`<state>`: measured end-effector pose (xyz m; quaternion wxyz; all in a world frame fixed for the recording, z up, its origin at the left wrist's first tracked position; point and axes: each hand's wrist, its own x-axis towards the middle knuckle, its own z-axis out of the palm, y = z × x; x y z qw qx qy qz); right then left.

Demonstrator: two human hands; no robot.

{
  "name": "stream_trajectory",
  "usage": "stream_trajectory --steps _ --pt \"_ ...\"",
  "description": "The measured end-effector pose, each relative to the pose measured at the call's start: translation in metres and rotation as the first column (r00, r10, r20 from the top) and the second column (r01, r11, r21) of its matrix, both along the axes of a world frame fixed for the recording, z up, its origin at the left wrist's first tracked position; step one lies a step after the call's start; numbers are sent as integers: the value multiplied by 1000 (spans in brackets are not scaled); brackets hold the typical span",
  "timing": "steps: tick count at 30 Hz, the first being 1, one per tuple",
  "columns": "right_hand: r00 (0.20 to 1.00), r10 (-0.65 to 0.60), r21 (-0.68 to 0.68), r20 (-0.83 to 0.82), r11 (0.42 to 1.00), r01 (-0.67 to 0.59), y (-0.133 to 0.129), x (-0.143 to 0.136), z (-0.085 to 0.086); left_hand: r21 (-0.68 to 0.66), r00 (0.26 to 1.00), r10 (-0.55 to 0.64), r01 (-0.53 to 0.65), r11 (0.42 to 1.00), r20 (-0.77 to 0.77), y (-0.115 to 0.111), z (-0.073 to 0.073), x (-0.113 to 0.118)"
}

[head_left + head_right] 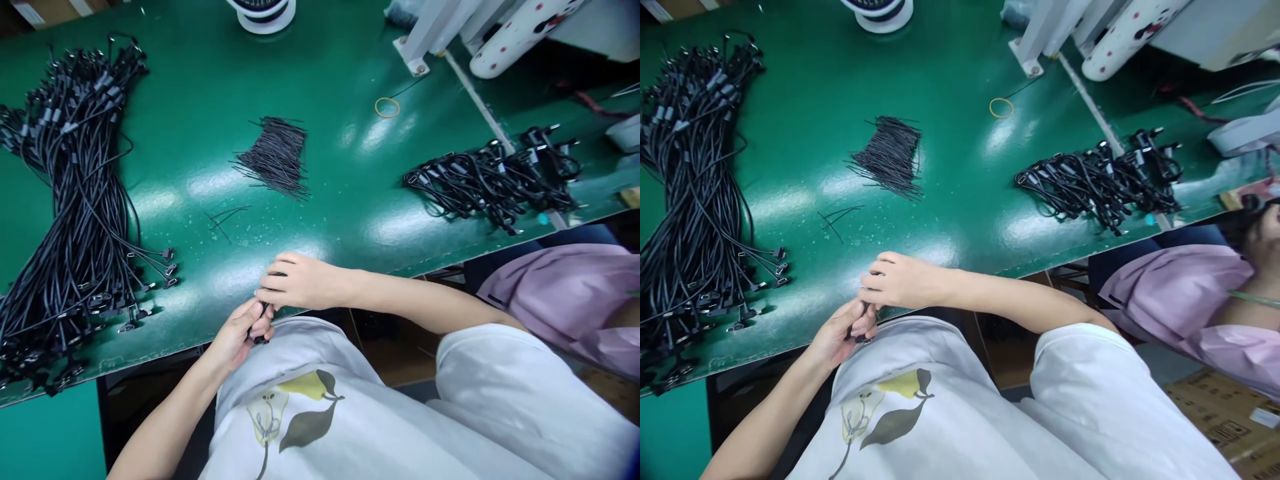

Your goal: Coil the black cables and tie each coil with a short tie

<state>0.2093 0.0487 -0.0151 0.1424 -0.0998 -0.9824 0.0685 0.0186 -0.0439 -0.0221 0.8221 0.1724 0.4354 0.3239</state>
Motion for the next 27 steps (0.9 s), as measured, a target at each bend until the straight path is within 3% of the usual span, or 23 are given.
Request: stream_trajectory --steps 3,7,9,11,13,15,17,19,20,21,23,24,25,26,27 --pt "1000 13 186 -28 982 -8 -6 -1 -2 6 997 -69 69 998 -21 0 0 -5" --pt "998 58 237 -33 970 -49 -5 -1 -11 56 980 -179 184 981 -88 3 1 -10" --pt "996 81 227 -25 971 -73 -5 -2 -17 145 942 -257 291 946 -216 5 1 -13" --pt "994 106 202 -11 974 -101 -6 -5 -22 235 865 -321 429 872 -386 6 0 -18" --pt "992 123 162 18 979 -124 -10 -10 -25 280 780 -329 529 801 -532 5 -3 -22" --pt "992 123 81 40 989 -126 -10 -15 -22 297 741 -281 543 786 -610 1 -8 -26" --pt "994 104 -77 22 992 -102 -2 -16 -12 304 778 -228 472 828 -586 -4 -14 -29" --pt "997 -46 -306 -60 952 25 21 -9 -2 281 874 -157 311 908 -460 -8 -19 -33" --pt "973 -212 -413 -90 897 157 39 -2 2 258 919 -96 205 944 -381 -8 -20 -35" --pt "905 -414 -499 -93 806 318 60 7 3 235 950 -18 95 967 -311 -8 -21 -36" --pt "586 -811 -529 -5 499 687 107 29 0 204 968 125 -81 976 -216 -5 -20 -35" --pt "410 -910 -484 59 333 809 129 39 -4 198 968 169 -131 971 -186 -3 -19 -34" --pt "286 -948 -435 137 202 878 149 48 -10 193 968 191 -159 968 -162 -2 -18 -32" --pt "201 -960 -392 197 111 913 166 53 -16 185 969 198 -170 968 -146 0 -17 -29" --pt "153 -958 -354 243 59 934 180 55 -22 176 969 203 -178 968 -139 1 -16 -26"
